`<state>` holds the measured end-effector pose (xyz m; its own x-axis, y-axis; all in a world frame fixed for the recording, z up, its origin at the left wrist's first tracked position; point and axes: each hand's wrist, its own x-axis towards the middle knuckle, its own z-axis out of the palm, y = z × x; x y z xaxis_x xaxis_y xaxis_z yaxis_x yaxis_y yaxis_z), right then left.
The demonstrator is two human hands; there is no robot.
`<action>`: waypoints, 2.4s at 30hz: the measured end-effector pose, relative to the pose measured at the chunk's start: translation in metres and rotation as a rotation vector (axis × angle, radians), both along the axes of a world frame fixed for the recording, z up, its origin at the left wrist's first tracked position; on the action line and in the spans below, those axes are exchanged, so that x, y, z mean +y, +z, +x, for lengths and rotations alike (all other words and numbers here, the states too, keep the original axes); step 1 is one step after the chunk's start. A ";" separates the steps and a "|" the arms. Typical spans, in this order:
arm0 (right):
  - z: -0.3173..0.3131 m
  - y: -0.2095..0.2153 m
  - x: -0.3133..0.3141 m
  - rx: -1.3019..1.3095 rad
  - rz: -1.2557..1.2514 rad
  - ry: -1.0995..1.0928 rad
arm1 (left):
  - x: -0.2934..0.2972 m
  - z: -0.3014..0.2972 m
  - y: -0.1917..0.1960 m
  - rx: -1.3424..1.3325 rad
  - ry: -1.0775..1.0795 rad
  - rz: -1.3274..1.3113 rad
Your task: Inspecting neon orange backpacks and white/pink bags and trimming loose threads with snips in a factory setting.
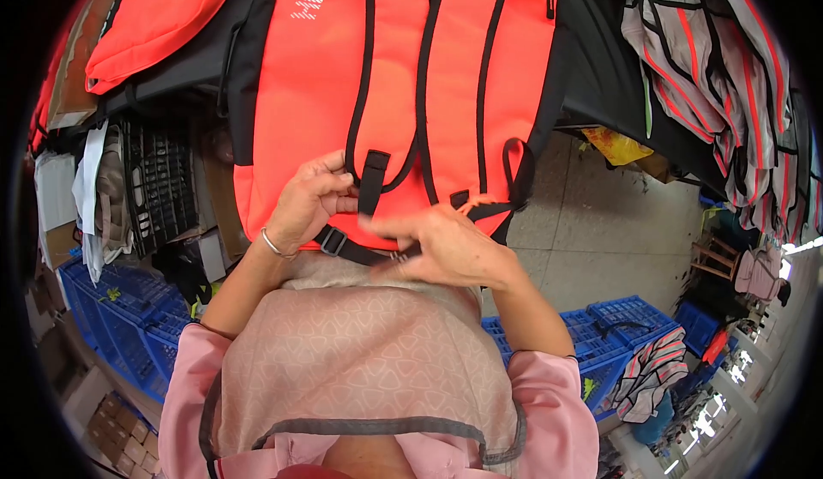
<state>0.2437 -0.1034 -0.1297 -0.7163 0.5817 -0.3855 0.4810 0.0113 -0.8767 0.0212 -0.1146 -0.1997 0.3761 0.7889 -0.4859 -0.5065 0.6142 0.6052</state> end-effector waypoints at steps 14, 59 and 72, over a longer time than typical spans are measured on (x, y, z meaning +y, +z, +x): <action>0.103 0.001 0.037 0.253 0.219 -1.127 | -0.024 -0.039 0.051 0.586 -0.240 0.441; 0.190 0.035 0.171 -0.496 1.101 -0.842 | 0.132 0.039 0.015 1.868 -0.541 1.335; 0.165 0.045 0.405 -1.173 1.271 -0.390 | 0.142 0.037 0.021 1.697 -0.490 1.345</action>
<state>0.4087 0.3015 -0.0849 -0.1811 0.9546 0.2366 0.9306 0.0884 0.3553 0.0582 0.0271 -0.1789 0.5277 0.8419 0.1129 0.8108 -0.5388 0.2288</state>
